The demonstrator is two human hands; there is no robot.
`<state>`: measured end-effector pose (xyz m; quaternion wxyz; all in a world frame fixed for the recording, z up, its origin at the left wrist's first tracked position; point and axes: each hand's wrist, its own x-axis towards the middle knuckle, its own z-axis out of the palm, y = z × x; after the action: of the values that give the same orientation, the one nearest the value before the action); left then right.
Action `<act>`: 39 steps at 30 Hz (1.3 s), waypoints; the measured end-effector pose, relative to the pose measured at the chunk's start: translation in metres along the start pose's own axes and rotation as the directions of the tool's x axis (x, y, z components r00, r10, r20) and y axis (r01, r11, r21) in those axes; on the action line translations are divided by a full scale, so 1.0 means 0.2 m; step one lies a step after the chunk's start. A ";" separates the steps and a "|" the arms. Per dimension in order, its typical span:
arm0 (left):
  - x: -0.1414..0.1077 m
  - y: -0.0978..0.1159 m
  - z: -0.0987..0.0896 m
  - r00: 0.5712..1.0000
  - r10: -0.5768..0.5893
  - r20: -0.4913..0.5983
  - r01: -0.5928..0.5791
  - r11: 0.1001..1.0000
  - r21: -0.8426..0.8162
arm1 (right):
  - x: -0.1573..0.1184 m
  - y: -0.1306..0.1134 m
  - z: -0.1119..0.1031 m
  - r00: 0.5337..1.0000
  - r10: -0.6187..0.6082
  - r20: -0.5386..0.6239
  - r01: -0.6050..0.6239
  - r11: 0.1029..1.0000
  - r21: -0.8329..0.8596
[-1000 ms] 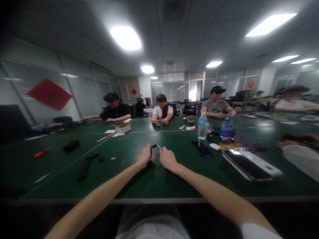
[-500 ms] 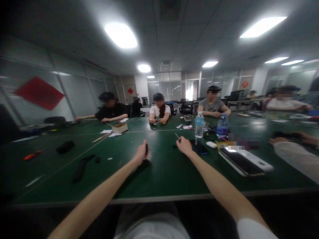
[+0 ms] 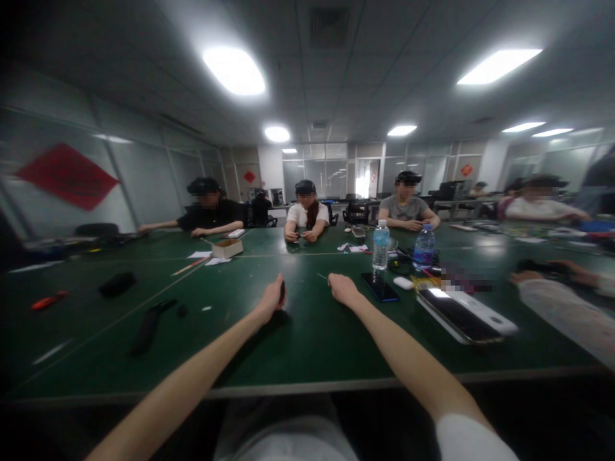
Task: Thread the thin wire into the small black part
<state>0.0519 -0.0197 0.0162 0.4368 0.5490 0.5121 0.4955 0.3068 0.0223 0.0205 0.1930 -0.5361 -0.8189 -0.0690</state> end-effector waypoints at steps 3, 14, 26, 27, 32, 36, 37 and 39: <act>0.00 0.00 0.00 1.000 -0.001 -0.026 0.002 1.000 0.020 | -0.01 -0.01 0.00 1.000 -0.005 0.016 0.005 1.000 -0.011; 0.00 0.00 0.00 1.000 0.028 0.008 -0.028 0.999 0.038 | -0.03 -0.12 -0.05 0.999 -0.036 0.016 0.035 0.999 0.020; -0.01 0.02 0.01 0.999 0.035 -0.009 -0.034 0.997 0.065 | -0.06 -0.20 -0.06 0.998 -0.059 0.038 0.056 0.995 0.080; -0.01 0.02 0.01 0.999 0.038 -0.002 -0.038 0.997 0.063 | -0.06 -0.20 -0.06 0.997 -0.060 0.040 0.056 0.995 0.085; -0.01 0.02 0.00 0.999 0.050 0.012 -0.050 0.997 0.058 | -0.06 -0.20 -0.06 0.997 -0.078 0.015 0.076 0.991 0.111; -0.02 0.02 0.00 0.998 0.053 0.017 -0.054 0.997 0.060 | -0.07 -0.22 -0.07 0.994 -0.112 -0.014 0.113 0.983 0.145; -0.03 0.03 0.00 0.999 0.051 0.014 -0.052 0.997 0.065 | -0.08 -0.23 -0.07 0.993 -0.115 -0.010 0.115 0.982 0.149; -0.03 0.03 0.00 0.999 0.052 0.011 -0.053 0.996 0.077 | -0.08 -0.24 -0.08 0.993 -0.119 -0.003 0.118 0.981 0.153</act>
<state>0.0528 -0.0256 0.0210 0.4044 0.5809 0.5142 0.4843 0.2725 -0.0164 0.0336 0.2265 -0.4702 -0.8528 -0.0154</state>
